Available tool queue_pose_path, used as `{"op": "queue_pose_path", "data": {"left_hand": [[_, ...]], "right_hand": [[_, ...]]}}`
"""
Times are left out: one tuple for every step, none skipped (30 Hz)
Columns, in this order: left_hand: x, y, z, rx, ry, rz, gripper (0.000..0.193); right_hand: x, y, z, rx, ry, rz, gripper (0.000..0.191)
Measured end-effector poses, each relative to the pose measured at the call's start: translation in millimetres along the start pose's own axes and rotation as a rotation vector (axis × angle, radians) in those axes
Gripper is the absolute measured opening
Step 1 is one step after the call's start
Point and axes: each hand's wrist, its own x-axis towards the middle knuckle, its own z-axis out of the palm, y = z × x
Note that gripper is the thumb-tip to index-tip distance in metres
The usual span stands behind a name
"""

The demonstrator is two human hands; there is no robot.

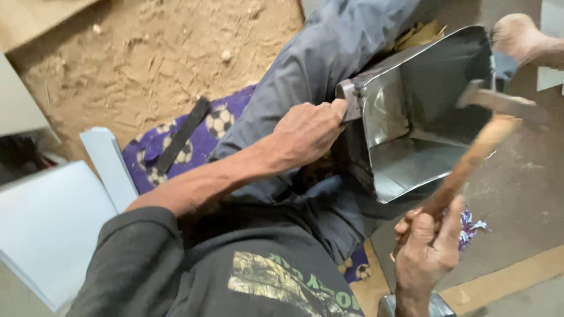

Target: The person sits on the floor holding a galvanized sheet-metal box on their lap, hammering its edges and seams with a hammer against a metal block to form and close the container. They reposition the box repeatedly to work different sides, then set it down and wipe the floor area with a cloth.

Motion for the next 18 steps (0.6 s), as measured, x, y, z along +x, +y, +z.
{"op": "queue_pose_path", "data": {"left_hand": [[2.3, -2.5, 0.2, 0.024, -0.033, 0.004, 0.019], [2.8, -4.7, 0.9, 0.042, -0.062, -0.022, 0.017], [2.3, -6.4, 2.0, 0.052, -0.095, -0.059, 0.016], [2.0, -8.1, 2.7, 0.053, -0.089, -0.034, 0.016], [2.8, -9.4, 3.5, 0.056, -0.076, 0.005, 0.017], [2.9, -9.8, 3.9, 0.057, -0.057, 0.025, 0.018], [2.7, -10.0, 3.9, 0.044, -0.018, 0.019, 0.017], [2.5, -9.4, 3.8, 0.017, 0.009, 0.028, 0.016], [3.0, -9.3, 3.0, 0.006, 0.036, 0.075, 0.015], [3.4, -9.0, 2.0, 0.032, 0.0, 0.075, 0.015], [3.8, -9.2, 1.1, 0.057, -0.027, 0.057, 0.014], [3.7, -9.3, 0.4, 0.074, -0.057, 0.02, 0.014], [3.9, -9.9, 0.2, 0.057, -0.033, 0.012, 0.016], [3.6, -10.6, 0.3, 0.039, -0.015, 0.017, 0.018], [4.0, -11.9, 1.0, 0.024, 0.013, 0.035, 0.019], [5.1, -13.8, 1.7, 0.06, 0.016, 0.062, 0.016], [5.0, -15.1, 3.0, 0.08, 0.011, 0.05, 0.014], [4.2, -14.6, 6.0, 0.075, -0.011, 0.05, 0.011]], "right_hand": [[0.0, -0.2, 0.5, -0.069, -0.057, 0.086, 0.057], [0.0, -0.4, 1.0, -0.148, -0.141, 0.183, 0.057], [0.0, -0.6, 1.4, -0.233, -0.235, 0.287, 0.056], [0.1, -0.8, 1.7, -0.241, -0.186, 0.226, 0.057], [0.1, -0.8, 2.0, -0.246, -0.125, 0.154, 0.057], [0.2, -0.9, 2.3, -0.255, -0.084, 0.083, 0.057], [0.3, -1.0, 2.5, -0.171, -0.059, -0.003, 0.055], [0.5, -1.0, 2.7, -0.096, -0.016, -0.08, 0.053], [0.6, -1.0, 2.8, -0.003, 0.058, -0.179, 0.052], [0.9, -1.0, 2.9, -0.197, -0.014, -0.188, 0.052], [1.2, -0.9, 3.0, -0.394, -0.104, -0.195, 0.052], [1.6, -0.9, 3.0, -0.597, -0.209, -0.194, 0.052], [2.0, -0.8, 2.9, -0.505, -0.219, -0.091, 0.053], [2.5, -0.7, 2.7, -0.414, -0.215, 0.015, 0.054], [3.1, -0.7, 2.5, -0.318, -0.202, 0.103, 0.055], [3.8, -0.6, 2.2, -0.187, -0.126, 0.005, 0.054], [4.5, -0.7, 1.7, -0.068, -0.082, -0.065, 0.053], [5.3, -0.8, 1.1, 0.032, -0.02, -0.12, 0.052]]}}
